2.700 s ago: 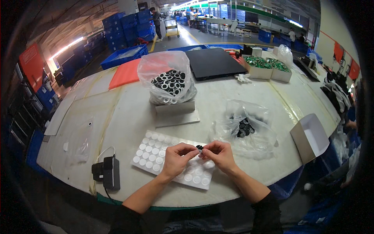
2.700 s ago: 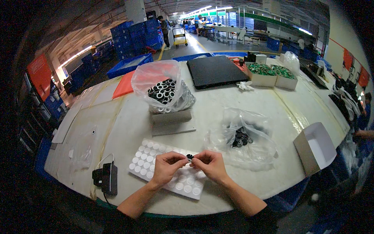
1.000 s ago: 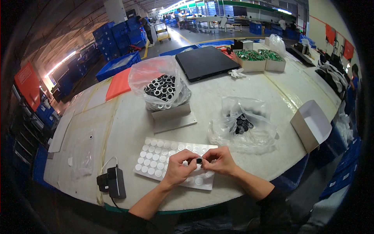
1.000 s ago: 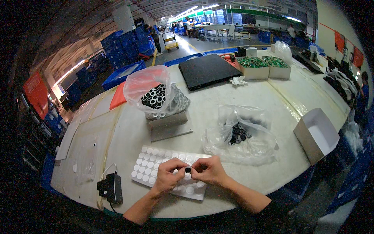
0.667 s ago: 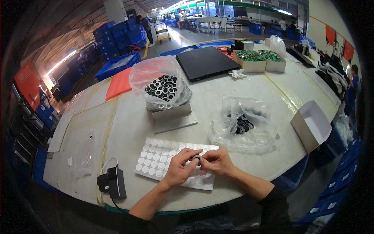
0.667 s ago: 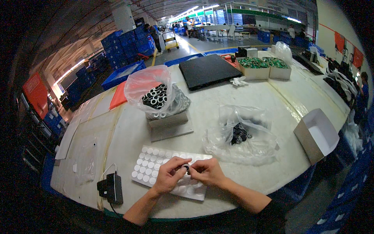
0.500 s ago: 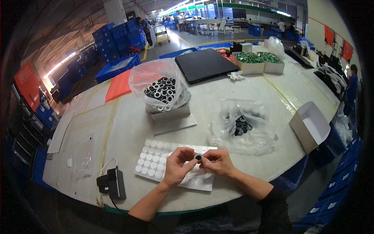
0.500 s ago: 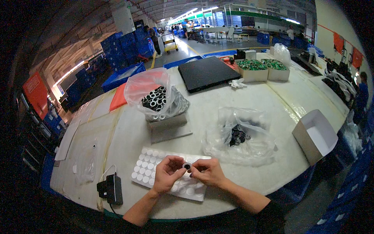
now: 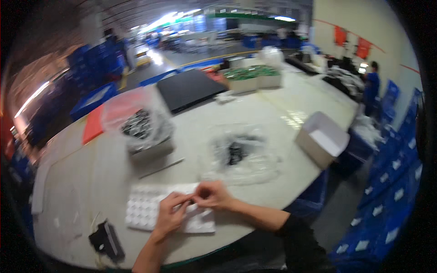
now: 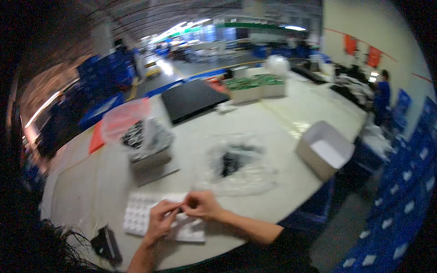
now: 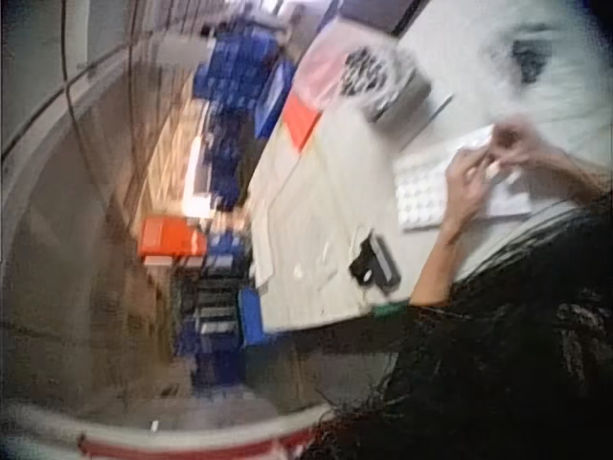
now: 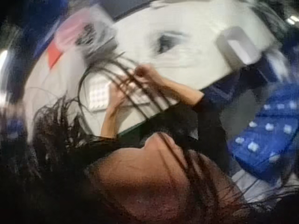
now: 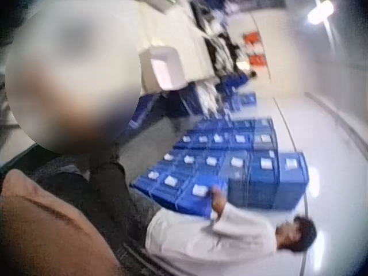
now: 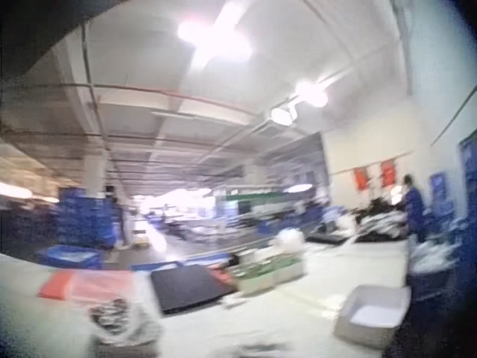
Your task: The person assembles small lighting components by hand, placing circular components into a plastic tray.
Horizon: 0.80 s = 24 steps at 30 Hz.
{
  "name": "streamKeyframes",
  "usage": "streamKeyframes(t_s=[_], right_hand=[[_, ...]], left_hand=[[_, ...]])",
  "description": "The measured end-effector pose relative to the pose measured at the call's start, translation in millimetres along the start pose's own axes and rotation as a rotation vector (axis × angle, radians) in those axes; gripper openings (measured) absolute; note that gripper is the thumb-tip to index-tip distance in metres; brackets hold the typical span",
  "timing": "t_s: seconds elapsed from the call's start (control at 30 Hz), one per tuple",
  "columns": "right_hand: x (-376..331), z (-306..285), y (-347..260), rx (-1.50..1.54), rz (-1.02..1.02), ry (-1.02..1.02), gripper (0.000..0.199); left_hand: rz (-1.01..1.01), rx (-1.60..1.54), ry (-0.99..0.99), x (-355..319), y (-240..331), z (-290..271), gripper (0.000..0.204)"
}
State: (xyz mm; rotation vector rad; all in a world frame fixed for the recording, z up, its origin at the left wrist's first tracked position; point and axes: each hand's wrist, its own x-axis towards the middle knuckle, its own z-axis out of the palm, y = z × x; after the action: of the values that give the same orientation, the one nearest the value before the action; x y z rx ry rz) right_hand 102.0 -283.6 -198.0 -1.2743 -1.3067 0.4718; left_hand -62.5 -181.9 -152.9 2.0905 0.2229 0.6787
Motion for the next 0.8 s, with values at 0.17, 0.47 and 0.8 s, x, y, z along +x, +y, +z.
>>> streamKeyframes(t_s=[0.17,0.47,0.8], right_hand=[[7.1,18.4,-13.3,0.237,0.110,-0.062,0.014],[15.0,-49.5,-7.5,-0.592,-0.045,0.498,0.024],[16.3,-104.9,37.2,-1.064,0.261,0.438,0.009]], left_hand=[[0.041,0.032,0.106,-9.4,-2.5,-1.9,0.023],[-0.039,-0.138,0.202,-5.5,0.1,-4.4,0.009],[-0.047,-0.194,0.353,27.8,47.9,-42.3,0.009]])
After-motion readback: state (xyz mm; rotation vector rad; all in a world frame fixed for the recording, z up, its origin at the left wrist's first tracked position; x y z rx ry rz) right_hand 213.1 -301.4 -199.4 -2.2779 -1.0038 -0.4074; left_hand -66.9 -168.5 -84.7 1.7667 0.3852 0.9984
